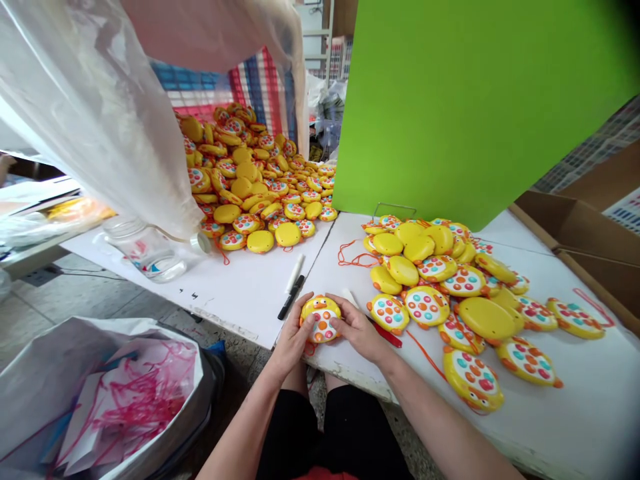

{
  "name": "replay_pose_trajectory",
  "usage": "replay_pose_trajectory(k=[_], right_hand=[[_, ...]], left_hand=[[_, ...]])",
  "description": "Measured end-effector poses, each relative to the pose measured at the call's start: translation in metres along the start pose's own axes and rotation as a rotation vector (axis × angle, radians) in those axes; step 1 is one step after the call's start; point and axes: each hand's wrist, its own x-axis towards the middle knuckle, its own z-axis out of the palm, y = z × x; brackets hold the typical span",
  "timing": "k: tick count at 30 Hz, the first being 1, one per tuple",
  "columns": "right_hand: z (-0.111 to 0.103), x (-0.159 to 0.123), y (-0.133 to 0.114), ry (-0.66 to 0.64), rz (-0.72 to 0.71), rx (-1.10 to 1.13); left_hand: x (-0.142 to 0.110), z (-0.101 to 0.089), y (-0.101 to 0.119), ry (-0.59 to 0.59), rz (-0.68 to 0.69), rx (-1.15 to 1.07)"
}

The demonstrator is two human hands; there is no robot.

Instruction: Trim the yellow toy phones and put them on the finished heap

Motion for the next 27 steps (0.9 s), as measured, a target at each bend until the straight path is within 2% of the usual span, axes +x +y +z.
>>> replay_pose_trajectory(k=[3,7,9,11,14,16,19,22,25,27], right_hand=[[0.001,0.001,0.001,0.058,-0.05,-0.078],[0.001,0.002,0.001,0.052,-0.026,-0.042],[-0.003,0.004,0.001,0.071,0.004,0.075],[-0.01,0.007,-0.002,0.158,-0.007,0.273],[-0.023,0.009,-0.009,0.328,-0.147,0.598],[-0.026,0.009,-0.012,0.312,-0.189,0.705],[-0.019,0.007,-0.011,0.125,-0.084,0.669],[-0.007,0.008,-0.003,-0.043,0.016,0.556],[-0.003,0.01,0.002,-0.097,0.061,0.497],[-0.005,0.011,0.003,-0.093,0.079,0.493]], left_hand=[[-0.001,0.0,0.0,-0.075,0.002,-0.027],[-0.004,0.006,-0.001,-0.061,-0.001,0.03],[-0.006,0.007,0.0,-0.064,0.047,0.054],[-0.005,0.004,0.003,-0.076,0.128,0.117],[0.012,-0.011,0.012,-0.025,0.289,0.33],[0.037,-0.028,0.018,0.085,0.369,0.506],[0.093,-0.054,0.022,0.222,0.384,0.744],[0.155,-0.071,0.024,0.226,0.404,0.972],[0.208,-0.077,0.024,0.217,0.228,1.156],[0.233,-0.078,0.023,0.232,0.136,1.195]])
